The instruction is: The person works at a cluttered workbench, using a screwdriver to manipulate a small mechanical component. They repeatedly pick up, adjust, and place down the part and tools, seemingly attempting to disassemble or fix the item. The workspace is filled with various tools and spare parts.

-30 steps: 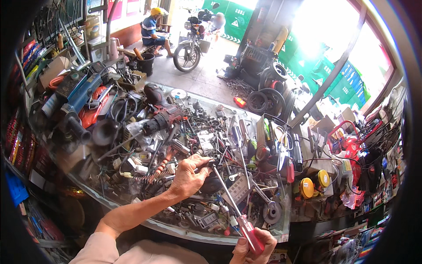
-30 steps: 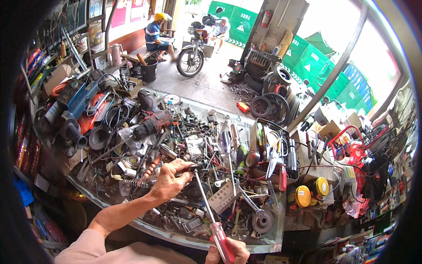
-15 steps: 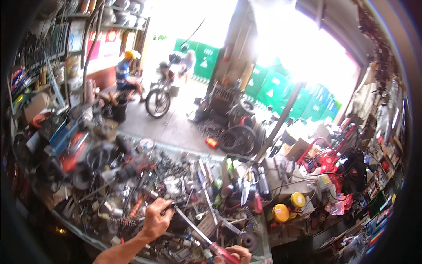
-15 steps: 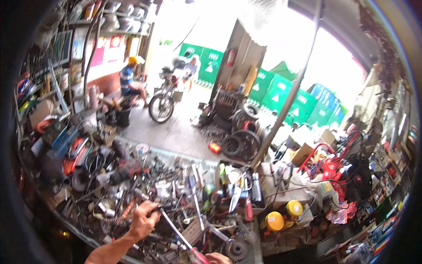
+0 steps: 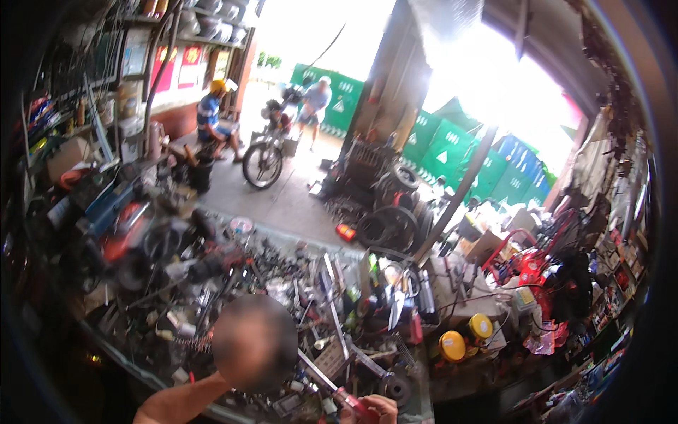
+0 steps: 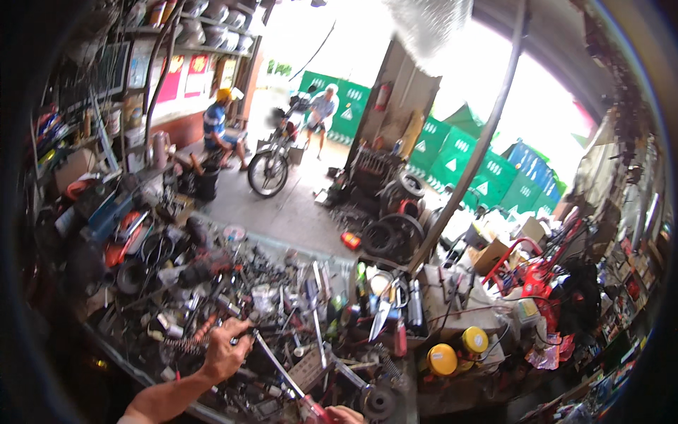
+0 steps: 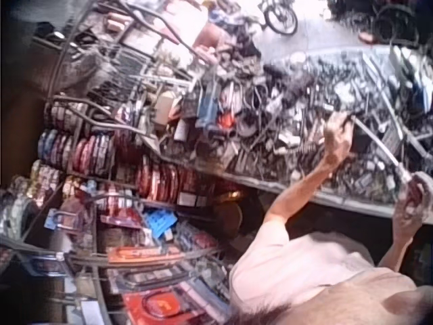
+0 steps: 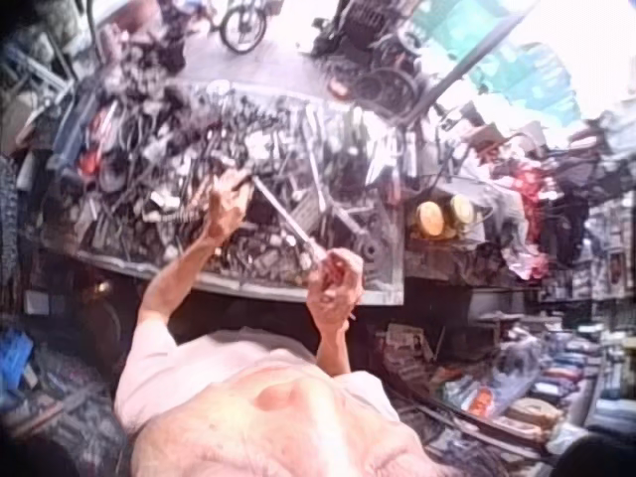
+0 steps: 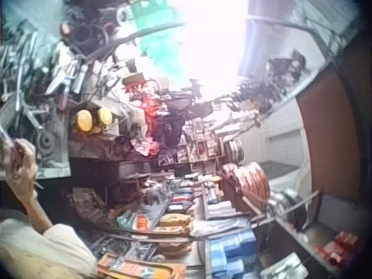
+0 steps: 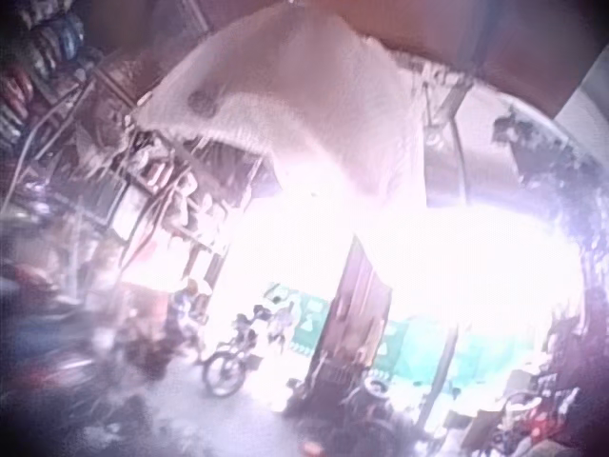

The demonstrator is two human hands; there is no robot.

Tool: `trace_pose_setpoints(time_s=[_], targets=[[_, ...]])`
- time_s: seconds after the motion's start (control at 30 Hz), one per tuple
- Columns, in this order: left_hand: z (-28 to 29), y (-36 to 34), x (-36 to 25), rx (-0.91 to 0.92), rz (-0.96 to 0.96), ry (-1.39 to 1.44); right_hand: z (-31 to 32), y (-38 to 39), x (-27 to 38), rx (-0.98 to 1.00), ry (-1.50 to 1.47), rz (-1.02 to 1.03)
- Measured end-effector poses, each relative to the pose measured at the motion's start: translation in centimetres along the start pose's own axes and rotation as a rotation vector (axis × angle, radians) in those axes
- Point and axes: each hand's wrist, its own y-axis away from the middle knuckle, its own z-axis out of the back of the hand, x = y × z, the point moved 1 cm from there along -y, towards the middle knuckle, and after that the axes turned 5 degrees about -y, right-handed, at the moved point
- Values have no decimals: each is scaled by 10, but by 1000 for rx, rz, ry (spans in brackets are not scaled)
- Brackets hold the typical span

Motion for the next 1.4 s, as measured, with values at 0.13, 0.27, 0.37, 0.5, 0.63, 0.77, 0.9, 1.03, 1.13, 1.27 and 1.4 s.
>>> trace_pose_setpoints(time_s=[0.13, 0.27, 0.37, 0.5, 0.63, 0.77, 0.9, 1.03, 1.13, 1.27, 1.4], targets=[[-13, 3, 10, -25, -145, 9, 0, 4, 20, -48, -55, -177], [-4, 3, 0, -27, -79, 29, -5, 9, 18, -98, -73, -174], [-4, 7, 4, -64, -101, 56, -10, 6, 24, -134, -79, -153], [-9, 5, -2, -30, -82, 101, -8, 1, 27, -189, -130, -158], [-6, 12, 8, -86, -124, 147, -11, 11, 16, -206, 48, -197], [-10, 6, 0, -72, -105, 101, -5, 11, 11, -230, -150, -291], [-11, 5, -1, -61, -94, 109, -3, -7, 20, -165, -158, -212], [-6, 6, 5, -92, -102, 90, -9, -24, 16, -224, -9, -270], [2, 1, -4, -136, -50, 96, -10, -29, -14, -263, 36, -33], [-1, -5, 8, -174, -27, -7, -13, -44, -36, -104, -44, 33], [-1, -7, 14, -207, 21, 96, -24, -70, -41, 14, -206, 188]])
